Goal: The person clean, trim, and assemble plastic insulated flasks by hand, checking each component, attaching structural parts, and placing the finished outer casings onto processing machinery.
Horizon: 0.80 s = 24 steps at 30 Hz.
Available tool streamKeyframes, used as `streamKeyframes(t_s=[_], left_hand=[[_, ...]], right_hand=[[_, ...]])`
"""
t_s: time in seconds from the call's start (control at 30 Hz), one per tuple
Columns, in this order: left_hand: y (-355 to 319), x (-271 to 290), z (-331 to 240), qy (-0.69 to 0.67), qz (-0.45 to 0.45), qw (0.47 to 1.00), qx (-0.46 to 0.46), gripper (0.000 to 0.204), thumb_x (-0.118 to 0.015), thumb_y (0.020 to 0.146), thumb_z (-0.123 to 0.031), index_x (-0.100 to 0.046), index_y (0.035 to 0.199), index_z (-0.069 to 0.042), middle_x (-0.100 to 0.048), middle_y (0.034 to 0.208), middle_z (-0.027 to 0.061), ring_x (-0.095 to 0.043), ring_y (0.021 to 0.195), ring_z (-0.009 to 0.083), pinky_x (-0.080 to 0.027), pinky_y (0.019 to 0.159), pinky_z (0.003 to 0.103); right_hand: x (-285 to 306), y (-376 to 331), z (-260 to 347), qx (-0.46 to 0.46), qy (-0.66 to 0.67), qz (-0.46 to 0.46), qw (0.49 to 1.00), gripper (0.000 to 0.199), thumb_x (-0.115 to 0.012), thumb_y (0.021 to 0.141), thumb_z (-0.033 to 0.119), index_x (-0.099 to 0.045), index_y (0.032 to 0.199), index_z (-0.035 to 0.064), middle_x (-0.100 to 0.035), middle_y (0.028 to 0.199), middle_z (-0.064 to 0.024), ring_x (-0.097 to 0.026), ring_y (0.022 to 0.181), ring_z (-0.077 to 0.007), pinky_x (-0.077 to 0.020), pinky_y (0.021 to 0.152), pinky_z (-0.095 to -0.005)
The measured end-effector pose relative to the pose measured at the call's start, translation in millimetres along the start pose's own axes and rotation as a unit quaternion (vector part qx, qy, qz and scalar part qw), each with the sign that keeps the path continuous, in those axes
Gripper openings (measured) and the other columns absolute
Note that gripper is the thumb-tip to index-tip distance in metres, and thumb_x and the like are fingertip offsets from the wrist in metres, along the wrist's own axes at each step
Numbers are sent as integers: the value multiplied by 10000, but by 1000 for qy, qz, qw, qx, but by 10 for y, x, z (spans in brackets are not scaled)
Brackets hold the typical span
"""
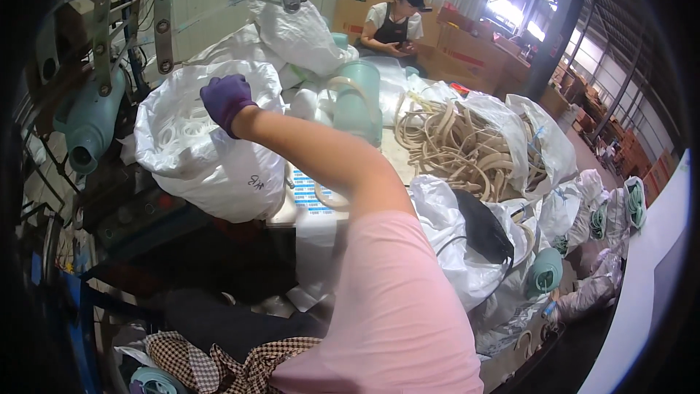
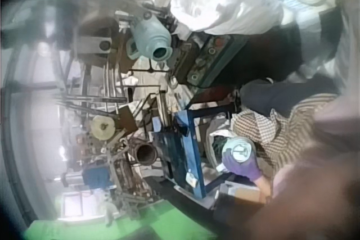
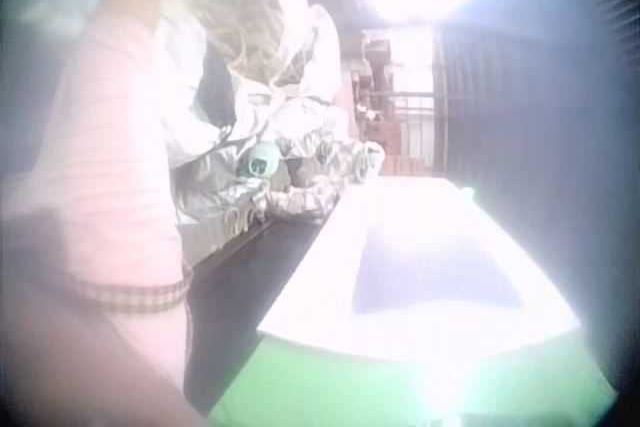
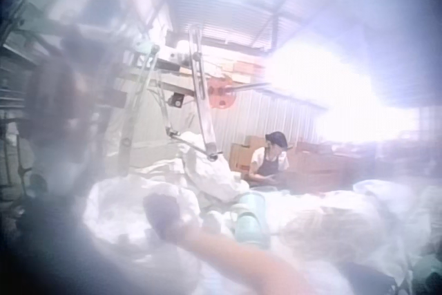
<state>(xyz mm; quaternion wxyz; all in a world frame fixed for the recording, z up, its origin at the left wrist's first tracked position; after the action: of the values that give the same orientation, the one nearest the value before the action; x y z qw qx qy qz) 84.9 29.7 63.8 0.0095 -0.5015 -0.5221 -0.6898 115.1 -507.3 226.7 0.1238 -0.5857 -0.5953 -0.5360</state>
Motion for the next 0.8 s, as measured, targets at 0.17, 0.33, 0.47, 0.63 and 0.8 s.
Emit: streamKeyframes(t_s=[0.17, 0.33, 0.47, 0.63, 0.8], left_hand=[[-107, 44, 123, 5, 11, 1000, 14, 739, -869, 698, -307, -574, 1318, -36, -608, 1313, 176, -539, 1273, 394, -384, 1124, 523], [-429, 345, 361, 28, 34, 998, 50, 751, -879, 687, -334, -580, 1313, -45, -604, 1323, 182, -536, 1279, 399, -380, 1126, 530], [-258, 363, 62, -27, 24, 997, 74, 729, -881, 695, -335, -589, 1301, -52, -616, 1306, 170, -549, 1272, 395, -398, 1110, 535], [-163, 456, 7, -28, 31, 997, 64, 633, -887, 679, -436, -669, 1141, -62, -699, 1179, 119, -630, 1182, 342, -407, 1091, 521], [-182, 546, -124, -1, 24, 999, 39, 455, -819, 759, -396, -697, 1072, -89, -712, 1125, 89, -670, 1094, 294, -468, 1019, 492]], right_hand=[[568, -537, 495, 49, 273, -54, 959, 263, -553, 965, 226, -536, 1198, 104, -636, 1003, -197, -694, 842, -382, -572, 709, -489], [932, -1598, 1745, 224, 622, 134, 738, 348, -611, 996, 304, -600, 1252, 69, -686, 1057, -195, -676, 958, -373, -535, 834, -430], [987, -2196, 2646, 270, 710, 317, 567, 325, -618, 1008, 281, -641, 1229, 44, -711, 1096, -155, -708, 972, -251, -544, 858, -345], [1086, -2234, 3323, 323, 667, 392, 546, 292, -614, 1009, 285, -672, 1143, 32, -699, 860, -139, -669, 733, -204, -522, 695, -346], [896, -2479, 3662, 360, 569, 510, 536, 381, -575, 1025, 393, -690, 1065, 33, -669, 720, -97, -634, 577, -168, -490, 555, -318]])
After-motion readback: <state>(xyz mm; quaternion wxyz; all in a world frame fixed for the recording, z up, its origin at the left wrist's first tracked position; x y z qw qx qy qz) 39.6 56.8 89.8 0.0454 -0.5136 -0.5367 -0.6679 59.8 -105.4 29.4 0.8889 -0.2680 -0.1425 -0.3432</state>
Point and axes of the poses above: each hand's wrist, its own y-axis towards the middle knuckle, its own x-axis out of the back of the hand, z = x × y, the point moved 7 cm from there along y, towards the middle knuckle
